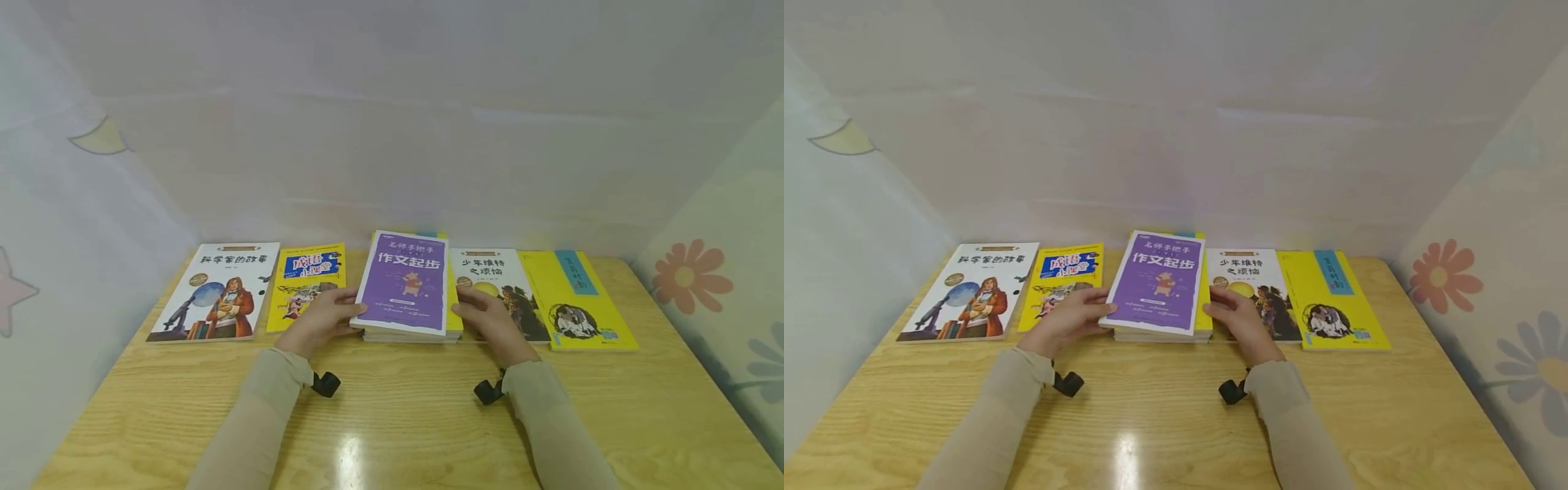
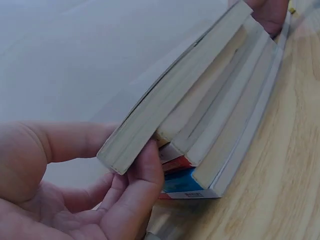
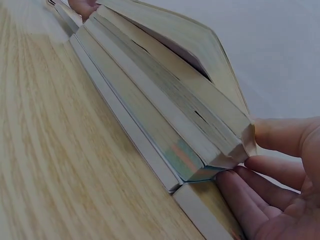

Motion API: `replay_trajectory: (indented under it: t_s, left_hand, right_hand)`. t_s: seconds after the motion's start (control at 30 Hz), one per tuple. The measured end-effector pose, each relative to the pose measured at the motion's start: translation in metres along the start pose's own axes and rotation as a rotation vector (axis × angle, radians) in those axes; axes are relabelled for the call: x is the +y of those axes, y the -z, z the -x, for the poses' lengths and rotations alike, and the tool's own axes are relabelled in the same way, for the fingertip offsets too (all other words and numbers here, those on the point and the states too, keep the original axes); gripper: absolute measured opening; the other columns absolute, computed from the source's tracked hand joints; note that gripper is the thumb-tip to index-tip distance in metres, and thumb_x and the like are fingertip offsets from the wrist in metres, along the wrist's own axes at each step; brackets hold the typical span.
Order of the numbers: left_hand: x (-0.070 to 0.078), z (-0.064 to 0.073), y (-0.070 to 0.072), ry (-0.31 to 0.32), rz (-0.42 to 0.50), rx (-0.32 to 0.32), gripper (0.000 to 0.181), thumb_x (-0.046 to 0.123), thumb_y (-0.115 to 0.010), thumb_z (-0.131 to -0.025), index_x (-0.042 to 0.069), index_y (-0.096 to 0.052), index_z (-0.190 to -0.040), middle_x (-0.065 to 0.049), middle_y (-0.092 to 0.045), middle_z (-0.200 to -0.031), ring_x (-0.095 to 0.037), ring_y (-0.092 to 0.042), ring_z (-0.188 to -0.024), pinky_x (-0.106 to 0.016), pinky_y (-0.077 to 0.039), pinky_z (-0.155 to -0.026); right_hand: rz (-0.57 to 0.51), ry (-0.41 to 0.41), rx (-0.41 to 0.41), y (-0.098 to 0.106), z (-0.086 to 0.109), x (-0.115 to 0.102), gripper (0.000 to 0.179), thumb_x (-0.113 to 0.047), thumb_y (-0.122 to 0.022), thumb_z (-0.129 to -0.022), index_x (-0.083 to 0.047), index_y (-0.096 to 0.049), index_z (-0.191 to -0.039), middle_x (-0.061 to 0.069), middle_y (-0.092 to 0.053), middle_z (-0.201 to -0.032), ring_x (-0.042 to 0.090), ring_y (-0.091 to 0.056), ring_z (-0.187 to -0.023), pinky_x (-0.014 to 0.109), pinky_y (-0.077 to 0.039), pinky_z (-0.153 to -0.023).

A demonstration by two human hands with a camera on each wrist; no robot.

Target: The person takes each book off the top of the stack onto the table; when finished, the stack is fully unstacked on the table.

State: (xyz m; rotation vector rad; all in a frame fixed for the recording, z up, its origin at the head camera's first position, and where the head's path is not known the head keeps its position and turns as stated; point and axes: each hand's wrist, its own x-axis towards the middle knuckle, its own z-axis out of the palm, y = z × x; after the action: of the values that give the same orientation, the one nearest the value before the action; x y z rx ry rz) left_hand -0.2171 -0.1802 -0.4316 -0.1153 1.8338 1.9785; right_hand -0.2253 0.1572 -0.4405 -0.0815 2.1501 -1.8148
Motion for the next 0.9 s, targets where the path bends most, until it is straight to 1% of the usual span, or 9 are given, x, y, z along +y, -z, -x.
replay_trajectory:
  t_s: [0.13,0.2,0.27,0.4,0.53,0.63,0.73,0.8,0.9]
  left_hand:
    - [-0.002,0.000,0.007,-0.003,0.050,-0.052,0.058,0.005,-0.060,-0.100,-0.006,-0.036,-0.152,-0.023,-0.061,-0.133,-0.022,-0.070,-0.104,-0.039,-0.058,-0.091]
    - [-0.002,0.000,0.010,-0.005,0.058,-0.044,0.058,0.003,-0.061,-0.099,-0.007,-0.037,-0.151,-0.022,-0.063,-0.130,-0.022,-0.071,-0.103,-0.039,-0.059,-0.091]
    - [0.000,0.000,0.012,-0.008,0.056,-0.021,0.058,0.002,-0.063,-0.097,-0.008,-0.038,-0.149,-0.022,-0.064,-0.129,-0.022,-0.071,-0.101,-0.038,-0.059,-0.089]
    - [0.003,0.000,0.017,-0.029,0.034,0.021,0.058,0.003,-0.065,-0.097,-0.009,-0.039,-0.148,-0.022,-0.061,-0.130,-0.020,-0.072,-0.098,-0.033,-0.060,-0.085]
    - [0.006,0.003,0.022,-0.071,0.037,0.003,0.058,0.002,-0.062,-0.098,-0.007,-0.036,-0.149,-0.023,-0.058,-0.134,-0.020,-0.071,-0.100,-0.034,-0.060,-0.086]
    - [0.007,0.005,0.021,-0.067,0.066,-0.011,0.060,0.001,-0.060,-0.098,-0.006,-0.034,-0.151,-0.023,-0.058,-0.137,-0.021,-0.071,-0.104,-0.035,-0.059,-0.088]
    - [0.007,0.008,0.017,-0.050,0.083,0.005,0.063,0.001,-0.060,-0.098,-0.004,-0.032,-0.154,-0.023,-0.057,-0.138,-0.020,-0.071,-0.104,-0.034,-0.059,-0.088]
    - [0.006,0.010,0.014,-0.050,0.078,0.018,0.065,0.001,-0.061,-0.098,-0.002,-0.031,-0.155,-0.022,-0.056,-0.140,-0.019,-0.070,-0.104,-0.033,-0.059,-0.089]
    - [0.006,0.015,0.011,-0.085,0.054,0.026,0.065,0.003,-0.060,-0.099,0.000,-0.030,-0.157,-0.024,-0.053,-0.144,-0.019,-0.070,-0.104,-0.033,-0.059,-0.088]
  right_hand:
    - [-0.004,-0.012,0.006,0.000,-0.003,0.001,0.068,-0.034,-0.072,-0.096,-0.016,-0.043,-0.154,0.006,-0.045,-0.154,0.027,-0.045,-0.141,0.040,-0.039,-0.115]
    - [-0.004,-0.014,0.010,0.001,-0.005,0.003,0.069,-0.036,-0.073,-0.095,-0.016,-0.044,-0.154,0.005,-0.046,-0.154,0.026,-0.046,-0.140,0.040,-0.039,-0.115]
    - [-0.008,-0.011,0.009,0.002,-0.007,0.004,0.069,-0.037,-0.074,-0.094,-0.017,-0.045,-0.153,0.004,-0.046,-0.153,0.026,-0.047,-0.139,0.039,-0.040,-0.114]
    - [-0.033,0.003,0.006,0.003,-0.009,0.006,0.068,-0.036,-0.075,-0.093,-0.017,-0.046,-0.152,0.004,-0.047,-0.152,0.025,-0.051,-0.135,0.037,-0.044,-0.111]
    - [-0.041,-0.002,0.004,0.002,-0.010,0.006,0.067,-0.037,-0.075,-0.093,-0.020,-0.047,-0.151,0.001,-0.049,-0.150,0.023,-0.055,-0.131,0.037,-0.048,-0.107]
    - [-0.018,-0.010,0.013,0.002,-0.010,0.006,0.068,-0.040,-0.076,-0.091,-0.022,-0.049,-0.150,-0.001,-0.049,-0.149,0.022,-0.054,-0.133,0.040,-0.045,-0.110]
    - [0.003,-0.019,0.020,0.002,-0.009,0.007,0.068,-0.042,-0.077,-0.090,-0.022,-0.049,-0.150,-0.001,-0.050,-0.149,0.022,-0.051,-0.135,0.043,-0.041,-0.113]
    - [0.002,-0.022,0.023,0.003,-0.008,0.008,0.069,-0.042,-0.077,-0.090,-0.022,-0.050,-0.149,0.000,-0.050,-0.149,0.023,-0.051,-0.135,0.043,-0.040,-0.114]
    - [-0.020,-0.018,0.020,0.003,-0.006,0.009,0.068,-0.041,-0.076,-0.091,-0.022,-0.049,-0.149,0.000,-0.050,-0.148,0.022,-0.052,-0.133,0.042,-0.043,-0.112]
